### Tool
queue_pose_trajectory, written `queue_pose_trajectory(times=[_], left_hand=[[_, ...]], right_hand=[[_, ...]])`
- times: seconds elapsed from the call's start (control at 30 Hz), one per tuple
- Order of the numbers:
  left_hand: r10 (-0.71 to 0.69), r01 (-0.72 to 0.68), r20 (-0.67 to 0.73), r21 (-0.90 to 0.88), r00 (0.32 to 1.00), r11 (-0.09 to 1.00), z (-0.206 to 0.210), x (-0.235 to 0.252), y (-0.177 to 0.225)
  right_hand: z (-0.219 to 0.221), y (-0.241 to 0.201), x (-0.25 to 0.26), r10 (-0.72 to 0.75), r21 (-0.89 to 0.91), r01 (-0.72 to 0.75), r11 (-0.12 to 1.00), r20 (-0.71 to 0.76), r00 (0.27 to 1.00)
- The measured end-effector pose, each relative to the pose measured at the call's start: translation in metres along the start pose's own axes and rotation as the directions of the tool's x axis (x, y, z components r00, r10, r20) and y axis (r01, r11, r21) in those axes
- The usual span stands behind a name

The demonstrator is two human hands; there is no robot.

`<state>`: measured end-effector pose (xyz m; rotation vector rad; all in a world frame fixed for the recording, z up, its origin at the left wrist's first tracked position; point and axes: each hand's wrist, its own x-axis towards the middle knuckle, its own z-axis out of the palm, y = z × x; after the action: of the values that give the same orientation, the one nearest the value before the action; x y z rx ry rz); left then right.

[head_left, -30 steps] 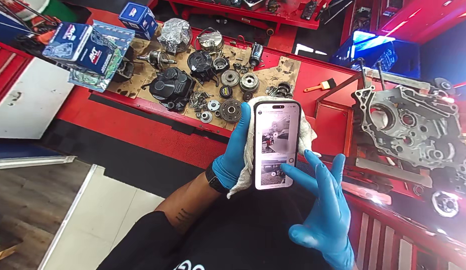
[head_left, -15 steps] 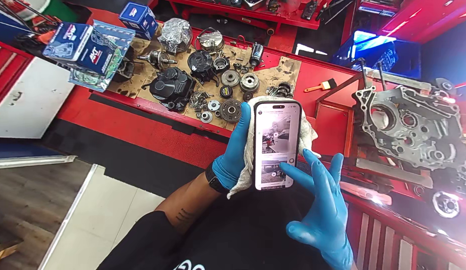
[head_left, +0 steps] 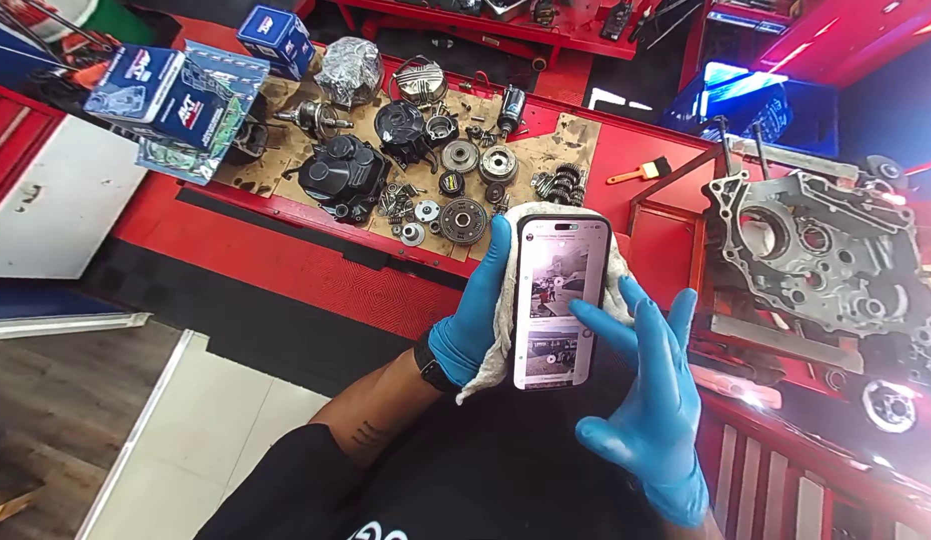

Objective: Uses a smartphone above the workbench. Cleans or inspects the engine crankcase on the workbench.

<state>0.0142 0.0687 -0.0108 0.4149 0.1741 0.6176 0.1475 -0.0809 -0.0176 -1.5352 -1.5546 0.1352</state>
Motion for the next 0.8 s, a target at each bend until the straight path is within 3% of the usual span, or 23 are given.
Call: queue_pose_trajectory(times=[0.8], left_hand=[[0.021,-0.02,-0.033,0.02,0.999,1.0,-0.003,0.001,0.005]], right_hand=[[0.002,-0.01,-0.013,-0.028,0.023,0.027,0.999,0.013,1.0]])
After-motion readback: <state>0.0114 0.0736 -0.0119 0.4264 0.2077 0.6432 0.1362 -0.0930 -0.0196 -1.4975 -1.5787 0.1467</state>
